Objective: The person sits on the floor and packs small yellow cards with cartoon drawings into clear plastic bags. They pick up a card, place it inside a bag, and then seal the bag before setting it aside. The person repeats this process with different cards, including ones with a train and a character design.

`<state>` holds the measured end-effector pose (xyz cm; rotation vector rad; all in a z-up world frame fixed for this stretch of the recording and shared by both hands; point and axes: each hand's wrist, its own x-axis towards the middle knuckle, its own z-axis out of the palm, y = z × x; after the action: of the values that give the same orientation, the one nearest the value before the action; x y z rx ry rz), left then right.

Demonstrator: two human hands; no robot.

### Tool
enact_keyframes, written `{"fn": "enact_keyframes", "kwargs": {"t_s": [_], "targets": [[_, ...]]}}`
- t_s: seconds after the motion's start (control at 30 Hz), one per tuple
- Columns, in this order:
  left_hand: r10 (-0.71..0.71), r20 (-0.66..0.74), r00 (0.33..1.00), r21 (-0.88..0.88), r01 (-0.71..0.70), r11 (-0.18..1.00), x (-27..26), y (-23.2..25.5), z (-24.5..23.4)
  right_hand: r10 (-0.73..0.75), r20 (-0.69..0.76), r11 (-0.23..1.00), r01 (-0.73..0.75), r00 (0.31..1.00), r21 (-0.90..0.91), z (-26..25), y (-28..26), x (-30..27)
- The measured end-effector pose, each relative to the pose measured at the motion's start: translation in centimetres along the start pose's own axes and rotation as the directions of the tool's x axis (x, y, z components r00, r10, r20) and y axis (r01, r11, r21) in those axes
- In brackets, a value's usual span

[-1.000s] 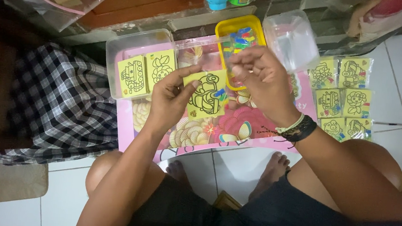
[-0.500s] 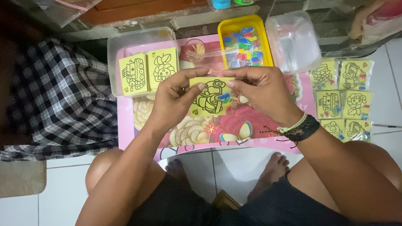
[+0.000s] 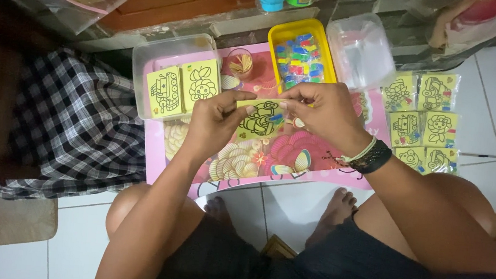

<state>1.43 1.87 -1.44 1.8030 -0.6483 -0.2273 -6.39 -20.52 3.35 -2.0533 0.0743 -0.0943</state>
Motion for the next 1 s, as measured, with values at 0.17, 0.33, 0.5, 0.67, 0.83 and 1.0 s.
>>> {"fn": "enact_keyframes", "kwargs": {"t_s": [0.17,0.33,0.5,0.67,0.83,1.0], "targets": [[-0.003,-0.036,0.999,0.097,0.007,0.995,0.3,-3.3,0.2,-0.192,-0.027,0.975,0.188,0.981,-0.117,0.3,3.6,1.2],[0.072,-0.062,0.995,0.115,-0.065,0.991,0.6,2.2,-0.4,-0.356,-0.065,0.927,0.343,0.932,-0.153,0.0,3.7,1.4],[-0.035,-0.018,0.999,0.002,0.035,0.999,0.4,-1.7,-0.6,-0.185,-0.023,0.983,0.185,0.982,-0.004,1.0,2.7,0.1],[-0.057,-0.017,0.998,-0.115,0.055,0.992,0.2,-1.6,-0.6,-0.118,-0.023,0.990,0.119,0.993,0.078,0.2,2.7,0.7],[-0.060,-0.055,0.997,-0.143,0.052,0.988,0.4,-1.3,-0.9,-0.044,0.025,0.947,0.033,0.999,0.321,0.6,2.1,0.4],[-0.090,-0.064,0.994,-0.191,0.076,0.979,0.2,-1.3,-0.6,0.014,0.047,0.946,-0.028,0.999,0.322,1.0,3.0,0.6]]}}
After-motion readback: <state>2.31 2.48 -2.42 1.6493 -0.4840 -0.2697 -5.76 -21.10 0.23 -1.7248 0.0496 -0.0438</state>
